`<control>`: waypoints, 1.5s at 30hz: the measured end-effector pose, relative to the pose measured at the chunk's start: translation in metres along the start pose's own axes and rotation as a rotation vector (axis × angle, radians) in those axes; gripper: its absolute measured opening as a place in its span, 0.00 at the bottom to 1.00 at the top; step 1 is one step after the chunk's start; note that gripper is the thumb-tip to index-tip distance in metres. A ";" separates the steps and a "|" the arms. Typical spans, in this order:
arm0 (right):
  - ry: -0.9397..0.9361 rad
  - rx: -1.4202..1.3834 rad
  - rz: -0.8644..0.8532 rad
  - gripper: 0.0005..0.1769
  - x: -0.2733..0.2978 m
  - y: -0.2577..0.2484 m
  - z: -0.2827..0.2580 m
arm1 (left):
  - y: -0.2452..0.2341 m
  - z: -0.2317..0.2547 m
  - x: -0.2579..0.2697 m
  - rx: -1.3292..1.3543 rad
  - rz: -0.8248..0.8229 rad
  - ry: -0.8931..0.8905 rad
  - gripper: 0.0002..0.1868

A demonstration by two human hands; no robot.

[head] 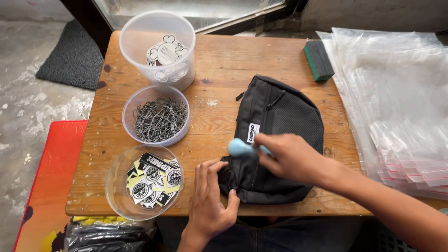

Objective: The person cleans a black mesh bag using a light blue brush, scrubbing the surface and edges. They then attach a small metal chain to a bear-shaped sticker and affix the sticker to the bag.

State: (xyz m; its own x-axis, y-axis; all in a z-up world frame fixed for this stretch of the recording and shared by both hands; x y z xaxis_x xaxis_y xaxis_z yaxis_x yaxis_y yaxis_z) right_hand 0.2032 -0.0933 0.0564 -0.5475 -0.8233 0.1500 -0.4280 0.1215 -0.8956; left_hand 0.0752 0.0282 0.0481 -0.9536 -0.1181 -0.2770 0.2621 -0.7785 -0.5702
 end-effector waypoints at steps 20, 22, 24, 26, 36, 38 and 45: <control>0.236 -0.294 -0.093 0.09 0.066 0.025 0.028 | -0.002 0.011 0.014 -0.231 -0.142 0.046 0.23; 0.248 -0.296 -0.097 0.09 0.067 0.024 0.027 | -0.001 0.001 0.018 -0.236 -0.111 0.000 0.23; 0.303 -0.288 -0.128 0.10 0.068 0.024 0.026 | -0.005 0.004 0.021 -0.281 -0.003 0.067 0.20; 0.281 -0.283 -0.104 0.10 0.067 0.011 0.015 | -0.007 0.006 0.024 -0.246 0.056 0.111 0.17; -0.086 -0.091 0.140 0.09 0.068 -0.019 -0.069 | -0.006 0.018 0.037 -0.027 0.286 0.354 0.14; -0.045 -0.126 0.068 0.09 0.066 -0.013 -0.068 | -0.004 0.016 0.035 -0.031 0.284 0.349 0.12; 0.290 -0.721 -0.387 0.08 0.049 0.016 -0.022 | -0.004 0.013 0.014 -0.049 0.127 0.260 0.22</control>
State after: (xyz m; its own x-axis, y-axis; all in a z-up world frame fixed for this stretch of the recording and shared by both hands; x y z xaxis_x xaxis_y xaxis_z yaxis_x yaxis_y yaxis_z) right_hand 0.1540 -0.1192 0.0584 -0.3891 -0.7173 0.5780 -0.9195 0.2647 -0.2906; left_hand 0.0593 0.0217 0.0561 -0.8446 -0.0460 -0.5335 0.3895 -0.7364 -0.5532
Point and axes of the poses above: each hand's wrist, its own x-axis away from the middle knuckle, its own y-axis out of the palm, z = x × y, the point moved 9 cm from there along -x, towards the middle knuckle, and after that the axes turned 5 degrees about -z, right-handed, at the moved point
